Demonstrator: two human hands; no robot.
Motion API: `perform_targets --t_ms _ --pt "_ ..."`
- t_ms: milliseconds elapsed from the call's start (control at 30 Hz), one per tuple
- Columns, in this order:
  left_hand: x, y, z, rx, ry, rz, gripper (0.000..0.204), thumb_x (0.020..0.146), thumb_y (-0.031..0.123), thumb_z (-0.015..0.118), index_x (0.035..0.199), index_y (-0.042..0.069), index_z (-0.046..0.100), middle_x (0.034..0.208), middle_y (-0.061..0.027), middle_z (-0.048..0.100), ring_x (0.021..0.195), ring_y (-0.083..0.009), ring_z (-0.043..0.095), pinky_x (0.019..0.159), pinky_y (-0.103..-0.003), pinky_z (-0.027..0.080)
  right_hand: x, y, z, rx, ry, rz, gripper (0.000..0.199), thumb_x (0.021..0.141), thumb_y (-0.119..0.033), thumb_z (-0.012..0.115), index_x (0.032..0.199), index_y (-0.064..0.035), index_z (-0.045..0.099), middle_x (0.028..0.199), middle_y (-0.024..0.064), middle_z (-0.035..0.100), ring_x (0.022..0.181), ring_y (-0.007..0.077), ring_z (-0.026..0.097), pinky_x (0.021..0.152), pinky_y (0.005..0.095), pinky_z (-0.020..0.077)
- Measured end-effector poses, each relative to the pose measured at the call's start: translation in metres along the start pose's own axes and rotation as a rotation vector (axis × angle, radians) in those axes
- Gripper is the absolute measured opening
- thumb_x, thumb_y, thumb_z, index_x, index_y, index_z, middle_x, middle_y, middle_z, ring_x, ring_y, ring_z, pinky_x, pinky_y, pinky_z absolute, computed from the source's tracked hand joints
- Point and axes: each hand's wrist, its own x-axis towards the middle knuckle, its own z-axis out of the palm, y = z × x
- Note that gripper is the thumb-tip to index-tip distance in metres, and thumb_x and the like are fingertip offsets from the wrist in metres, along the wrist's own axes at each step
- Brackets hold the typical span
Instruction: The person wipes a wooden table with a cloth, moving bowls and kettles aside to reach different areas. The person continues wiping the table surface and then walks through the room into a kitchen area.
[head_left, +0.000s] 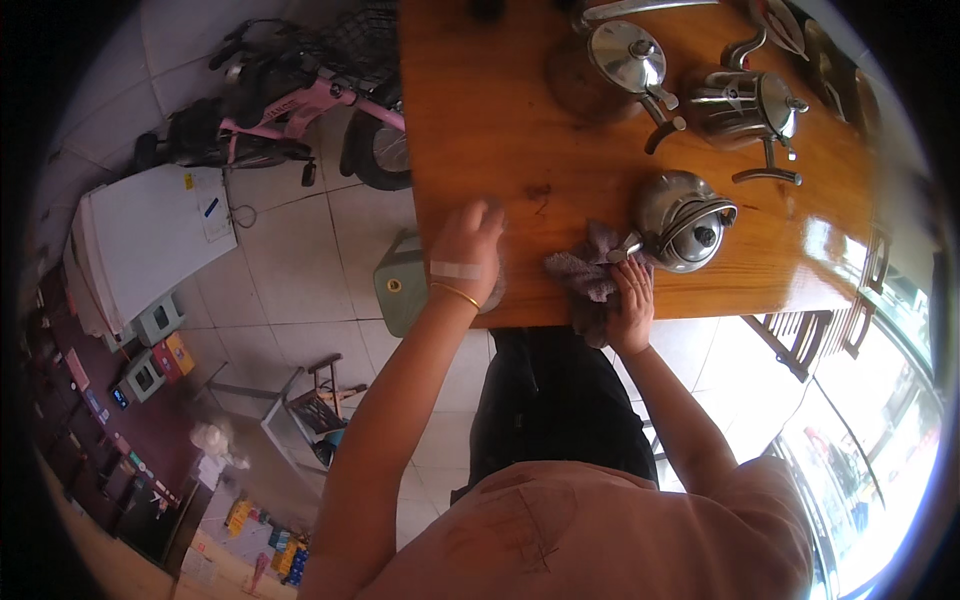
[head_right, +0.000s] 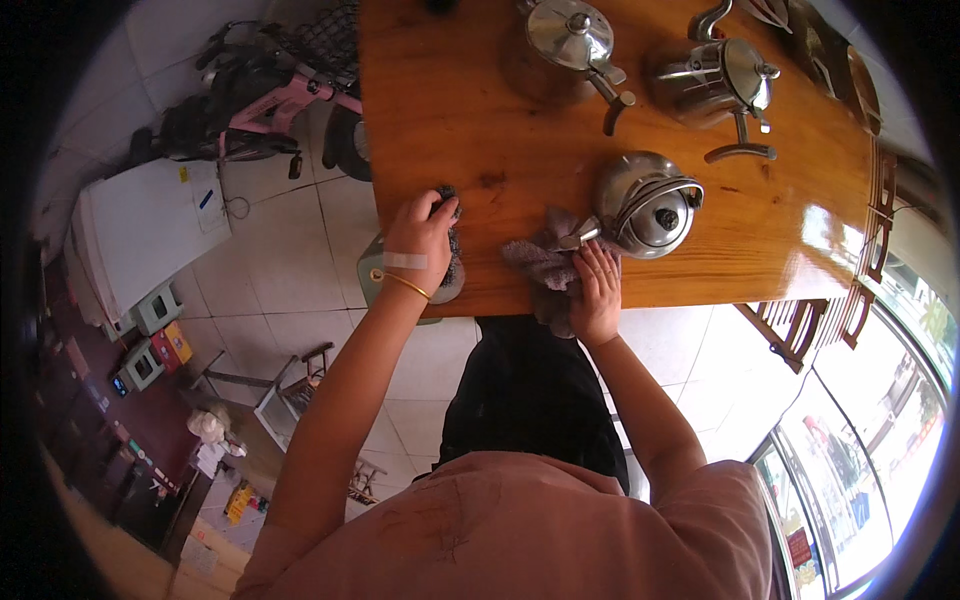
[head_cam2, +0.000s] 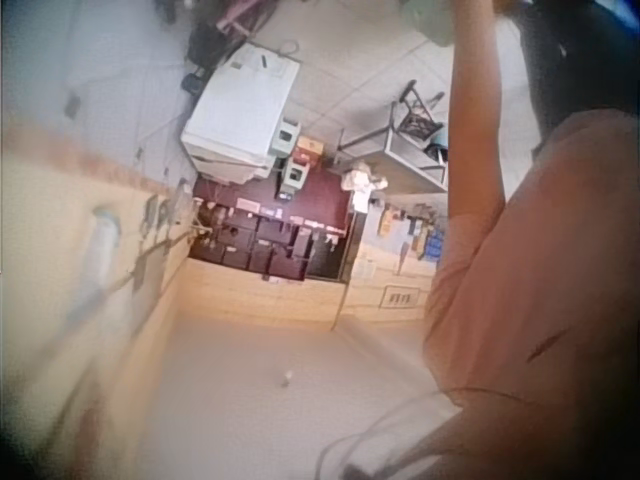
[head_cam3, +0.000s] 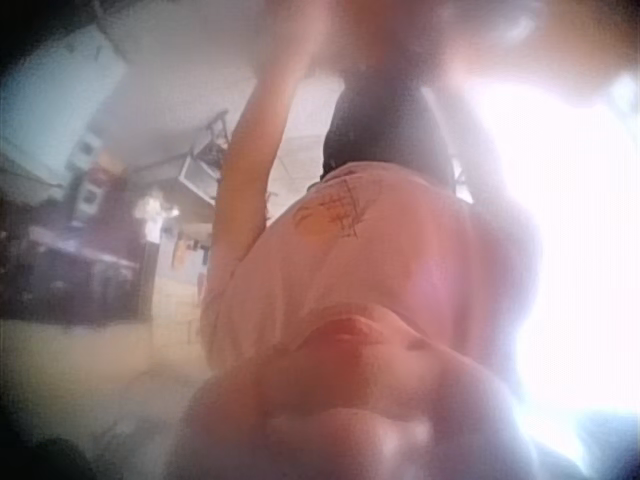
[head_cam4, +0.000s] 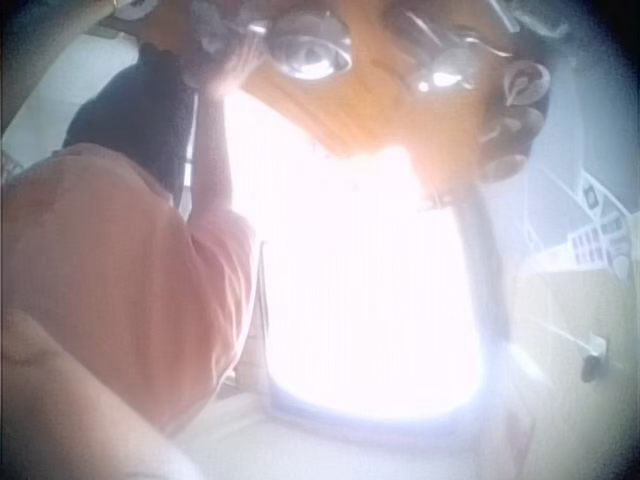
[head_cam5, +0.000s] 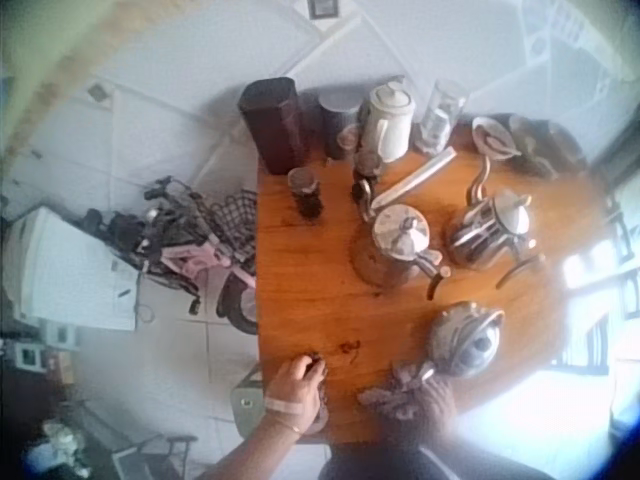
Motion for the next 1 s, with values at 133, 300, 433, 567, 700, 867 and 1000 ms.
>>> perform_targets --t_ms 133,300,433,567,700,867,1000 --pt "0.032 0.0 0.009 0.024 0.036 -0.005 0.024 0.082 0.001 0.065 0.104 0.007 0.072 0.105 -0.0094 0.064 0.093 -0.0301 0.062 0.079 -0.04 0.053 0.002 0.002 0.006 -0.002 0.028 0.01 0.042 0.082 -0.002 0.055 0.123 -0.0039 0.059 0.135 0.0155 0.058 0.133 0.0357 0.049 0.112 0.0543 0.0333" --pt "0.011 0.022 -0.014 0.048 -0.157 -0.005 0.025 0.082 0.002 0.064 0.104 0.008 0.073 0.104 -0.0068 0.064 0.092 -0.0291 0.062 0.078 -0.04 0.053 0.004 0.0 0.001 0.013 0.003 0.023 0.048 0.076 0.0 0.055 0.124 -0.0031 0.061 0.134 0.0167 0.058 0.132 0.0361 0.05 0.113 0.0545 0.0335" --pt "0.025 0.018 -0.008 0.089 -0.16 -0.009 0.027 0.082 0.0 0.063 0.106 0.009 0.073 0.107 -0.0079 0.065 0.093 -0.0295 0.063 0.077 -0.039 0.053 0.003 0.0 0.0 0.047 0.032 0.01 0.05 0.074 0.003 0.054 0.122 -0.0044 0.059 0.138 0.0137 0.057 0.134 0.0344 0.049 0.112 0.0534 0.0341" --pt "0.035 0.013 0.001 0.116 0.086 0.056 0.027 0.082 0.001 0.065 0.107 0.009 0.073 0.108 -0.0078 0.065 0.092 -0.0296 0.063 0.077 -0.038 0.054 0.004 0.0 0.002 0.038 0.016 0.02 0.05 0.074 0.003 0.054 0.123 -0.0048 0.059 0.138 0.0132 0.057 0.134 0.0342 0.049 0.112 0.053 0.0344" --pt "0.028 0.022 -0.012 0.08 -0.186 0.036 0.025 0.082 -0.002 0.063 0.102 0.009 0.074 0.11 -0.0079 0.065 0.091 -0.0291 0.063 0.079 -0.039 0.054 0.006 -0.001 -0.001 0.023 0.019 0.02 0.049 0.074 0.002 0.054 0.122 -0.0046 0.059 0.138 0.0131 0.057 0.134 0.0338 0.049 0.111 0.0517 0.0351" --pt "0.108 0.003 0.022 -0.049 -0.085 -0.009 0.025 0.087 0.003 0.062 0.107 0.012 0.073 0.111 -0.0079 0.065 0.093 -0.0271 0.064 0.079 -0.04 0.054 0.007 -0.001 -0.003 0.045 0.025 0.01 0.049 0.074 0.001 0.053 0.122 -0.0035 0.059 0.137 0.0133 0.058 0.133 0.0333 0.05 0.111 0.0509 0.0361" --pt "0.073 0.005 0.047 0.082 -0.114 -0.02 0.028 0.089 0.005 0.059 0.112 0.015 0.072 0.111 -0.0077 0.065 0.096 -0.0281 0.064 0.081 -0.04 0.053 0.008 -0.002 -0.002 0.029 0.039 0.011 0.049 0.074 0.001 0.053 0.122 -0.0031 0.06 0.137 0.014 0.058 0.132 0.0331 0.051 0.111 0.0503 0.0369"
